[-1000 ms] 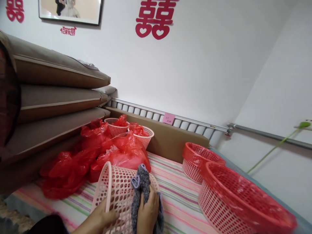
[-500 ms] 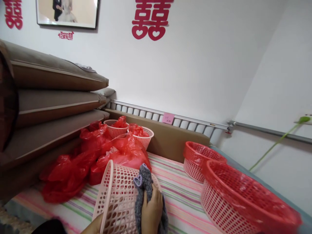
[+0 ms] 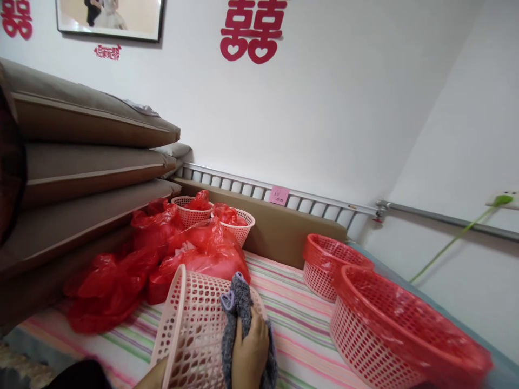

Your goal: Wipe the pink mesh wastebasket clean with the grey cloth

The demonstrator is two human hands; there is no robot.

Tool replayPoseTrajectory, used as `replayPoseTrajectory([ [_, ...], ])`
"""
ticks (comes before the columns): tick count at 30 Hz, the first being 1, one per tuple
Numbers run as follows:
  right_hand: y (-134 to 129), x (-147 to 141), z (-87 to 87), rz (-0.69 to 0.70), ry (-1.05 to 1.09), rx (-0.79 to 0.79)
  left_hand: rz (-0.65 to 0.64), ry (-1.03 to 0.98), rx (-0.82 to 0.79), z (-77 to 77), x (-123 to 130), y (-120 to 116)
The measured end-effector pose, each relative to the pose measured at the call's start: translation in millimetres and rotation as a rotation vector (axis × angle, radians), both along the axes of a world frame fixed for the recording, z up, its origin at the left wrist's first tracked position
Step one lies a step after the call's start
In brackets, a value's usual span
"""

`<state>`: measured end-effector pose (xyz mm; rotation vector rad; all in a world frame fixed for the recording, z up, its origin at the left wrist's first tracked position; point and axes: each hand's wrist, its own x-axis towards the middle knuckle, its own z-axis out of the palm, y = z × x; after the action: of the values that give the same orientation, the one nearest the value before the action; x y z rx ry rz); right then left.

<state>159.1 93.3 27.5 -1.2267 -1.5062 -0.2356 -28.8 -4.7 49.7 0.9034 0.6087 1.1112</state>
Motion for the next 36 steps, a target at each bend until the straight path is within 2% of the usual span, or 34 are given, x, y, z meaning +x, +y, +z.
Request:
replayPoseTrajectory([
  [4,-7,1,-9.6,-0.031,-0.018,0.018,0.178,0.046,0.016,18.4,3,9],
  [6,-9,3,-13.8,-0.038,-0.018,0.025,0.171,0.08,-0.025,21.9,6,9],
  [8,-10,3,-16.3,-0.037,-0.017,0.036,0.109,0.065,0.005,18.0,8,7],
  [11,-8,2,-14.7,-0.02,-0.014,0.037,0.087,0.004,0.071,2.9,8,4],
  [14,-3,-1,-7.5,0.007,-0.017,0.03,0.069,-0.015,-0.011,-9.8,6,7],
  [17,3,-4,2.1,0.026,-0.038,0.023,0.037,-0.001,-0.164,-7.6,11,13],
  [19,6,-6,9.4,0.033,-0.058,0.003,0.085,0.047,-0.181,3.6,29,19],
  [20,7,-6,13.3,0.034,-0.067,-0.008,0.184,0.084,-0.119,11.3,42,22],
  [24,9,-10,26.8,0.05,-0.1,-0.067,0.372,0.079,0.051,42.1,112,47],
  [25,9,-11,28.2,0.054,-0.107,-0.074,0.467,0.077,0.117,46.9,128,55],
  [26,9,-11,28.4,0.054,-0.114,-0.073,0.524,0.124,0.306,50.1,141,61],
  [28,10,-12,24.9,0.039,-0.128,-0.051,0.576,0.22,0.419,51.8,155,68],
  [29,10,-12,21.6,0.03,-0.131,-0.038,0.576,0.25,0.436,50.8,155,68],
  [31,10,-12,14.1,0.015,-0.133,-0.011,0.545,0.208,0.339,46.0,139,57],
  [32,10,-11,10.7,0.011,-0.135,0.0,0.52,0.152,0.29,42.7,124,48],
  [33,9,-11,7.8,0.009,-0.137,0.008,0.464,0.063,0.177,39.1,106,38],
  [34,9,-10,5.5,0.008,-0.141,0.015,0.303,-0.001,0.072,35.6,86,26],
  [36,7,-9,2.7,0.004,-0.14,0.025,0.25,-0.021,0.007,29.7,47,7],
])
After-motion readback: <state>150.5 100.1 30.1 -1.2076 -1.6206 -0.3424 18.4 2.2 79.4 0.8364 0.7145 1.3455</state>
